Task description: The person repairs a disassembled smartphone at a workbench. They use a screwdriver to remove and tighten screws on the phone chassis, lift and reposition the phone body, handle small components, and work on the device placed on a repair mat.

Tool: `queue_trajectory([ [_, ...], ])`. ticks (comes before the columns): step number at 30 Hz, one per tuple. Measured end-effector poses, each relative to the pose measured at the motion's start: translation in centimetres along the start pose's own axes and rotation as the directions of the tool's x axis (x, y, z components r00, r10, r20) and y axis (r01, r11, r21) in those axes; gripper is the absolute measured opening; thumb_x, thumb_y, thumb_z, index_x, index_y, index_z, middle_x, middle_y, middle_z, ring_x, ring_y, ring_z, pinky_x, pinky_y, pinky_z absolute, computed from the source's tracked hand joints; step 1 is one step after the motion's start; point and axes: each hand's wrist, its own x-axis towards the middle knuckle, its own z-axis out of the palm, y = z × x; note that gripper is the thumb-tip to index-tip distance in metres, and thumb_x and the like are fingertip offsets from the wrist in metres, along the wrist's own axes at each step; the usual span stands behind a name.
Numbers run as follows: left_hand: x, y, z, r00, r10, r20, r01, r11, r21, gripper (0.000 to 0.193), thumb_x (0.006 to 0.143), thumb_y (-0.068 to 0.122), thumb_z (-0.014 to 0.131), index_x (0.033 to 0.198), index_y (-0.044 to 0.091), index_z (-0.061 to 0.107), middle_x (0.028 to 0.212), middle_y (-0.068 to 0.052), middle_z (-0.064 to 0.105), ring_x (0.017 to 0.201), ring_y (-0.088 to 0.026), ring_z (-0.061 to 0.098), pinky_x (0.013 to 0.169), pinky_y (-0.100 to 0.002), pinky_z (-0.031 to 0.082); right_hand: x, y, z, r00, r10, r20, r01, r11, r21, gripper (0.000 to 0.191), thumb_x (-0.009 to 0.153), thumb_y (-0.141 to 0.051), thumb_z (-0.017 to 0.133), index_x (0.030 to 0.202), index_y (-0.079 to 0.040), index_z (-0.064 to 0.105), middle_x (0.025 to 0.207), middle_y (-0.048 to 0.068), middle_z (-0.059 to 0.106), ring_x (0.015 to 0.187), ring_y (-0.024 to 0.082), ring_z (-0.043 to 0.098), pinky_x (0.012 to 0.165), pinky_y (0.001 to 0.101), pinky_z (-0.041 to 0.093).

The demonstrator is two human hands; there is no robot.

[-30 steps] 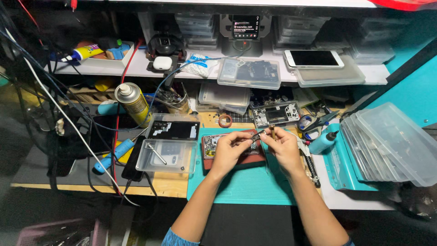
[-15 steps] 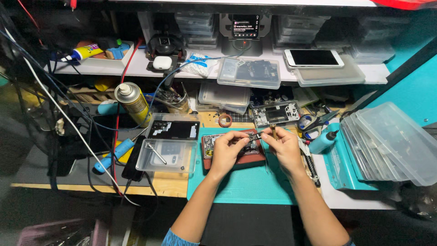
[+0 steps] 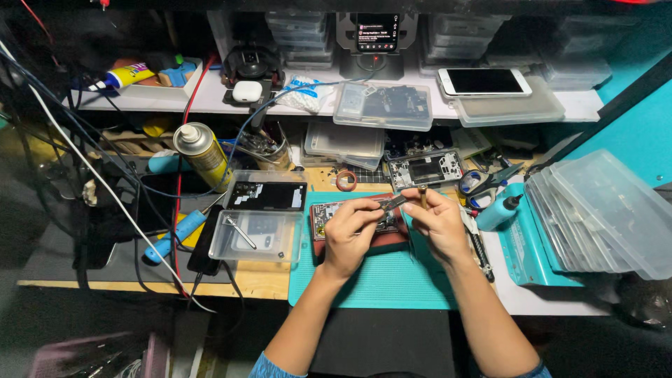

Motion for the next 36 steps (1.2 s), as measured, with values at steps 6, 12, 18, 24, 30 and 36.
queue_trajectory([
  [6,-0.5,-1.0,0.3,0.987,0.143,0.068,-0.150,0.983,0.109,0.025,0.080,-0.008,0.075,0.103,0.000,0.071,0.111,-0.013,0.069,0.103,-0.032,0.070,0.089,-0.039,0.057,0.8,0.9,-0.8,0.998,0.003,0.071,-0.012,0.992,0.127,0.031,0.091,0.001,0.069,0.121,0.003,0.066,0.082,0.001,0.069,0.049,0.000,0.041,0.044,0.0171,0.030],
  [12,-0.8,-1.2,0.6,0.970,0.219,0.102,-0.231,0.964,0.133,0.028,0.081,-0.010,0.076,0.107,-0.003,0.069,0.113,-0.015,0.067,0.105,-0.034,0.069,0.091,-0.040,0.057,0.8,0.9,-1.0,0.997,0.042,0.071,-0.056,0.977,0.208,0.029,0.091,0.002,0.068,0.121,0.002,0.066,0.080,-0.001,0.065,0.047,0.000,0.038,0.042,0.0172,0.029],
  [18,-0.8,-0.5,0.9,0.961,0.254,0.110,-0.268,0.953,0.141,0.031,0.080,-0.010,0.076,0.109,-0.004,0.068,0.113,-0.017,0.067,0.105,-0.035,0.069,0.091,-0.041,0.057,0.5,0.4,-1.2,0.995,0.057,0.079,-0.076,0.962,0.262,0.027,0.091,0.002,0.066,0.118,0.000,0.066,0.087,0.004,0.071,0.048,0.000,0.040,0.042,0.0163,0.029],
  [24,-1.1,0.0,1.8,0.989,0.136,0.058,-0.140,0.987,0.073,0.023,0.083,-0.007,0.076,0.105,-0.002,0.070,0.112,-0.015,0.069,0.102,-0.031,0.070,0.088,-0.038,0.058,0.2,0.0,-1.2,0.992,0.043,0.118,-0.077,0.951,0.300,0.022,0.094,0.000,0.067,0.116,0.000,0.067,0.084,0.004,0.069,0.049,0.000,0.040,0.044,0.0168,0.030],
  [30,-0.7,0.0,2.5,0.992,-0.087,0.093,0.095,0.992,-0.087,0.018,0.087,0.001,0.078,0.104,0.001,0.072,0.107,-0.012,0.074,0.099,-0.025,0.074,0.086,-0.033,0.059,0.6,-0.3,-1.0,0.991,0.086,0.104,-0.107,0.969,0.223,0.019,0.093,-0.004,0.068,0.112,-0.001,0.067,0.081,0.001,0.066,0.047,0.001,0.039,0.043,0.0185,0.029],
  [36,0.9,-0.2,2.4,0.966,-0.136,0.220,0.149,0.988,-0.044,0.028,0.085,0.012,0.082,0.108,0.002,0.071,0.111,-0.011,0.073,0.105,-0.028,0.072,0.092,-0.037,0.057,0.9,-0.5,-1.9,0.989,0.092,0.116,-0.116,0.969,0.219,0.007,0.099,-0.007,0.069,0.101,-0.003,0.064,0.076,-0.002,0.061,0.049,0.002,0.040,0.045,0.0201,0.029],
])
